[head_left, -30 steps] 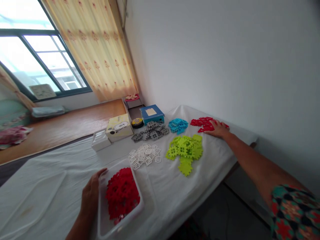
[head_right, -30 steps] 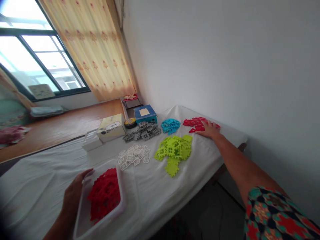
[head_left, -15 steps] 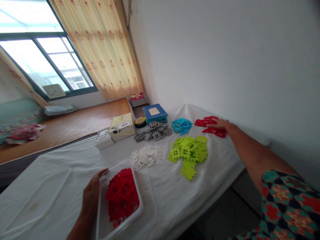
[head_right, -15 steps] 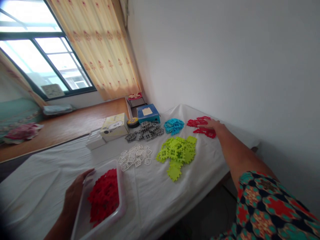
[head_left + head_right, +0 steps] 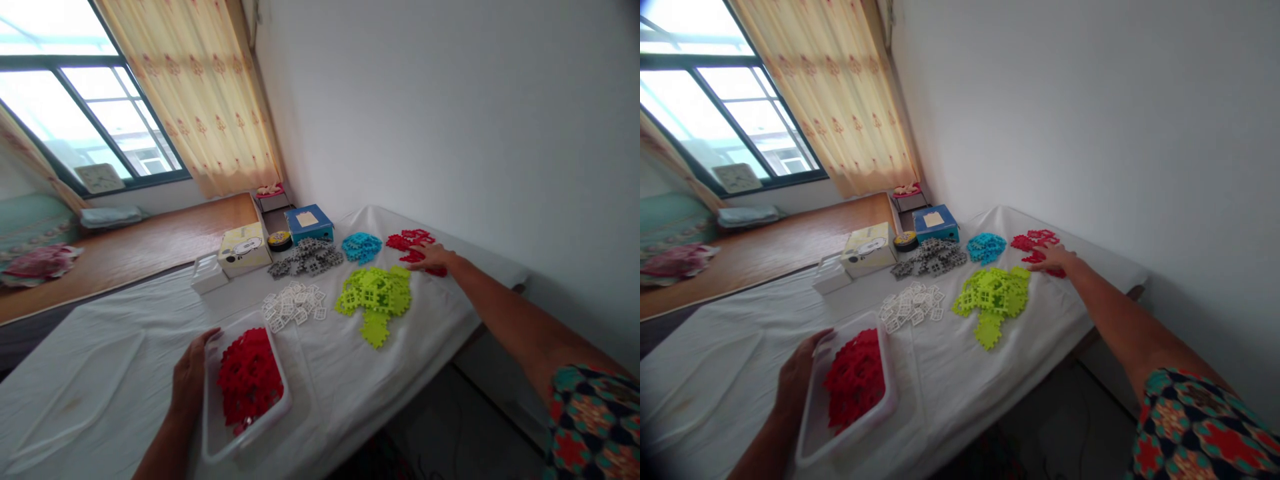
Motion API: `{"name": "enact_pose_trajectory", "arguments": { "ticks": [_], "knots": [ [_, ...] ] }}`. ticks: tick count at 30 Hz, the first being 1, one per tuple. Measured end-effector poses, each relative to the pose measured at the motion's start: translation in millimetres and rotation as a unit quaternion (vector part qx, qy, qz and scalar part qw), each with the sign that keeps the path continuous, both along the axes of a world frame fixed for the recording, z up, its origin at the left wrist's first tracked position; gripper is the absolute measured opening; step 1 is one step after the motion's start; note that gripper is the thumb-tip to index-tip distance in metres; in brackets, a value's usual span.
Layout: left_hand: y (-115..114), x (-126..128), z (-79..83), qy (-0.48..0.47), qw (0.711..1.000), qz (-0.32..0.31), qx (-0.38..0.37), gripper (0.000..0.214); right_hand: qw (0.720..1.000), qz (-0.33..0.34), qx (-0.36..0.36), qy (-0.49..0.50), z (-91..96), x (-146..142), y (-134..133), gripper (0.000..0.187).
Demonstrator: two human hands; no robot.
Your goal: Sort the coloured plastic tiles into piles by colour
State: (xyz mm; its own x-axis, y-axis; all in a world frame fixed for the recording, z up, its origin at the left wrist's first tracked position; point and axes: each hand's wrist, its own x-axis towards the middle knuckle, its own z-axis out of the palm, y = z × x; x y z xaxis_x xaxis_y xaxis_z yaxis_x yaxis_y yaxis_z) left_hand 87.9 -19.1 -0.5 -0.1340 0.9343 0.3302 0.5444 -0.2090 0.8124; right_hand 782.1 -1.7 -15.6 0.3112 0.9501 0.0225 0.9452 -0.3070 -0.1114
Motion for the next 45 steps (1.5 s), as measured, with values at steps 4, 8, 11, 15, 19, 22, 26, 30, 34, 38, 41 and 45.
{"name": "enact_pose_trajectory", "arguments": {
  "ticks": [4, 8, 11, 15, 19, 22, 26, 30, 34, 38, 41, 45],
  "knots": [
    [1.2, -0.1, -1.4, -0.01, 1.0, 0.0, 0.002, 0.053, 0.999, 0.004, 0.028, -0.025, -2.9, -6.6, -10.9, 0.073],
    [4.1, -2.9, -6.4, -0.033, 0.999, -0.01, -0.013, 0.056, 0.995, 0.056, 0.053, -0.064, -0.1, -7.7, -17.9, 0.05],
    [4.8, -3.7, -7.9, -0.031, 0.999, -0.02, -0.014, 0.057, 0.994, 0.046, 0.03, -0.098, 7.4, -11.0, -17.2, 0.047],
    [3.5, -1.2, -6.6, -0.029, 0.999, -0.022, -0.01, 0.055, 0.993, 0.027, -0.003, -0.117, 18.7, -18.3, -13.8, 0.044],
    [2.6, 1.9, -5.6, -0.036, 0.999, -0.031, 0.006, 0.058, 0.992, 0.009, 0.003, -0.129, 27.0, -22.8, -15.4, 0.047],
    [2.7, 2.9, -6.3, -0.041, 0.998, -0.039, 0.008, 0.059, 0.992, -0.011, 0.031, -0.121, 41.6, -28.5, -17.3, 0.051],
    [1.2, 5.8, -5.5, -0.052, 0.998, -0.038, 0.007, 0.059, 0.987, 0.005, 0.134, -0.092, 84.7, -76.8, -14.5, 0.041],
    [-1.6, 10.1, -2.3, -0.049, 0.998, -0.045, 0.007, 0.058, 0.943, 0.154, 0.293, 0.044, 130.7, -211.4, -24.1, 0.035],
    [-3.4, 10.7, -0.7, -0.049, 0.997, -0.055, 0.015, 0.056, 0.849, 0.376, 0.272, 0.253, 131.8, -379.3, -55.7, 0.029],
    [-5.5, 9.8, -0.2, -0.084, 0.994, -0.07, 0.007, 0.065, 0.822, 0.48, 0.183, 0.247, 89.0, -482.9, -73.2, 0.036],
    [-5.9, 9.5, -0.8, -0.133, 0.988, -0.079, -0.021, 0.076, 0.828, 0.52, 0.137, 0.158, 66.8, -497.9, -77.2, 0.059],
    [-3.4, 8.6, -2.7, -0.12, 0.989, -0.077, -0.039, 0.08, 0.848, 0.461, 0.215, 0.151, 72.2, -438.8, -79.5, 0.066]
  ]
}}
